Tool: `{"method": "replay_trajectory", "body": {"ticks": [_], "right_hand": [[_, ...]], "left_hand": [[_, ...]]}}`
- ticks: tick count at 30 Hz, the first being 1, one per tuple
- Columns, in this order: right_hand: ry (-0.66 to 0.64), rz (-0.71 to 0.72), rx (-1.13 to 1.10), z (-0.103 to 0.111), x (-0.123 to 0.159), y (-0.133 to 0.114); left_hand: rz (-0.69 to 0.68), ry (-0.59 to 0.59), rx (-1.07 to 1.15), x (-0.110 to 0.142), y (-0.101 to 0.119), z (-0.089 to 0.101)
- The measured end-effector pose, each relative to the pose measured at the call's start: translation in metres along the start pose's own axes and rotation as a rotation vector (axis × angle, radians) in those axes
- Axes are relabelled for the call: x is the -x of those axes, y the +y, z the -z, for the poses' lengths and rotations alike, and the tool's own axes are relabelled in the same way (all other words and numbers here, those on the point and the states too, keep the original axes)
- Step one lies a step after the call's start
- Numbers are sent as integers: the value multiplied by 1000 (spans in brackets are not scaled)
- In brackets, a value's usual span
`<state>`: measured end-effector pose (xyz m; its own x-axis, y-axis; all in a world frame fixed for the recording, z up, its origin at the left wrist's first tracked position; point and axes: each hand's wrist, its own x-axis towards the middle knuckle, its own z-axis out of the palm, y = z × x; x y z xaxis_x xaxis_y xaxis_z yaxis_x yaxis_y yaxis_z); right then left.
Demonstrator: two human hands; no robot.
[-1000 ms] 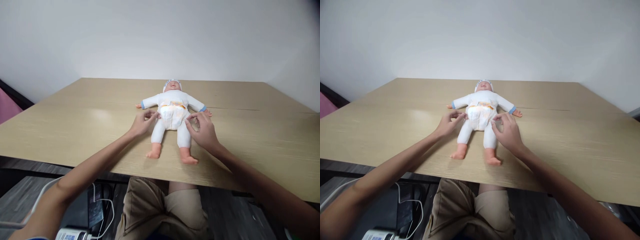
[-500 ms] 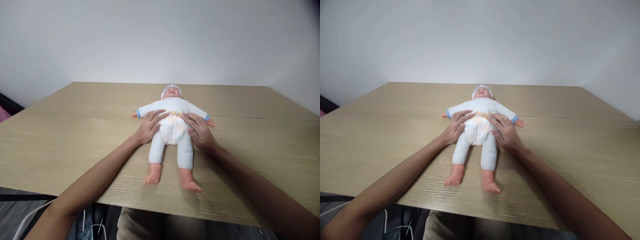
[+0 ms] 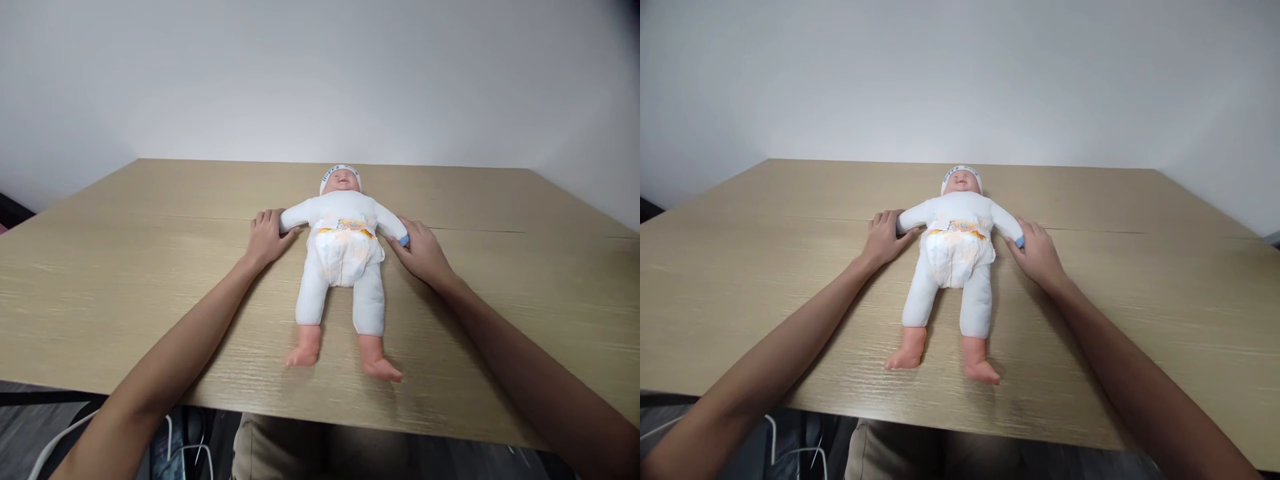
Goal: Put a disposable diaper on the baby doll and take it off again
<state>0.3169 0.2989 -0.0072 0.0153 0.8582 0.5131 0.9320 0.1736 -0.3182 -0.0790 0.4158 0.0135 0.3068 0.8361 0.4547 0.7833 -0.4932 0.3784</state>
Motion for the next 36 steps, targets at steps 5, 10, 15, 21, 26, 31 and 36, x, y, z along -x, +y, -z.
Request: {"method": "replay_trajectory", "body": {"ticks": [5,10,15,21,26,31,36], "right_hand": [[-30,-192,-91,-2,-6,-40],[-63,-311,-390,35,21,-64],[-171,-295,-600,116,99,-65],[-350,-214,-541,199,221,-89],[-602,-47,-606,194,290,-128],[-627,32,-482,140,313,-139],[-620,50,-229,90,326,-112]], "left_hand": [[88,-95,23,2,44,7],[213,-126,203,41,104,54],[181,-34,347,184,165,107],[65,-517,667,416,174,104],[77,-738,587,506,148,117],[128,-694,472,502,141,149],[153,-676,314,492,144,150]]}}
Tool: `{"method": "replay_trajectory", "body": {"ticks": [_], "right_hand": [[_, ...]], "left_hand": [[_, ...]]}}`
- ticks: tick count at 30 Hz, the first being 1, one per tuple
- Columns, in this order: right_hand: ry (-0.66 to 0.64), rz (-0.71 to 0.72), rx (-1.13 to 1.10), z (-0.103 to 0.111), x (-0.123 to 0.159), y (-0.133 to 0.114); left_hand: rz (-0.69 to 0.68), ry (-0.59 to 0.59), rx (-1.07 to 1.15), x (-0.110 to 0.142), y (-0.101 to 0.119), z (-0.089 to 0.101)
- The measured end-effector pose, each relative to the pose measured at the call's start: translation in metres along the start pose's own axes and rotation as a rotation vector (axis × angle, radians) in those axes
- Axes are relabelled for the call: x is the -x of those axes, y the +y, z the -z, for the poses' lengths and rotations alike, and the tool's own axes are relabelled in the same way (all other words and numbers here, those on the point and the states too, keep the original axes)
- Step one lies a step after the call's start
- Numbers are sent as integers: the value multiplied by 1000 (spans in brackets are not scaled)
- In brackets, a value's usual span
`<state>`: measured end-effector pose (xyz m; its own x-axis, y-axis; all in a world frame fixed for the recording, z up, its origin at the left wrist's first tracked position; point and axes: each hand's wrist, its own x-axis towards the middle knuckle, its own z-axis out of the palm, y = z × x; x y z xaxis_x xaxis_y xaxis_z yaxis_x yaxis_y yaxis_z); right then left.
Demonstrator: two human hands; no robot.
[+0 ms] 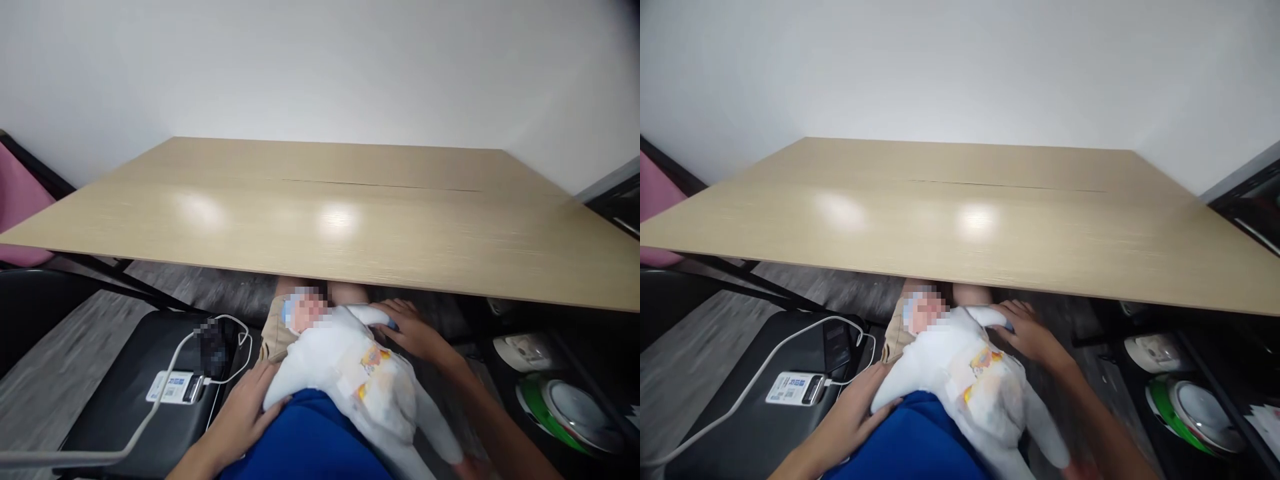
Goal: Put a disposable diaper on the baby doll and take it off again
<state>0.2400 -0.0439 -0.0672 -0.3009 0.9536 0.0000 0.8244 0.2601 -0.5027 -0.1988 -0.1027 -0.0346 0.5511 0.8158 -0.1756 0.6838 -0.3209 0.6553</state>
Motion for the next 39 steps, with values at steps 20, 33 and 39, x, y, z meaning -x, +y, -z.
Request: {"method": "replay_trajectory", "body": {"ticks": [20,33,39], "right_hand": [[-108,-114,-178,30,28,-78],[147,-239,-97,14,23,-41],[159,-151,-196,21,24,-55]], "left_hand": [[-527,-154,244,-113,79,14],[-478,-232,495,-112,69,21],[-300,-493,579,-89,49,60]]}}
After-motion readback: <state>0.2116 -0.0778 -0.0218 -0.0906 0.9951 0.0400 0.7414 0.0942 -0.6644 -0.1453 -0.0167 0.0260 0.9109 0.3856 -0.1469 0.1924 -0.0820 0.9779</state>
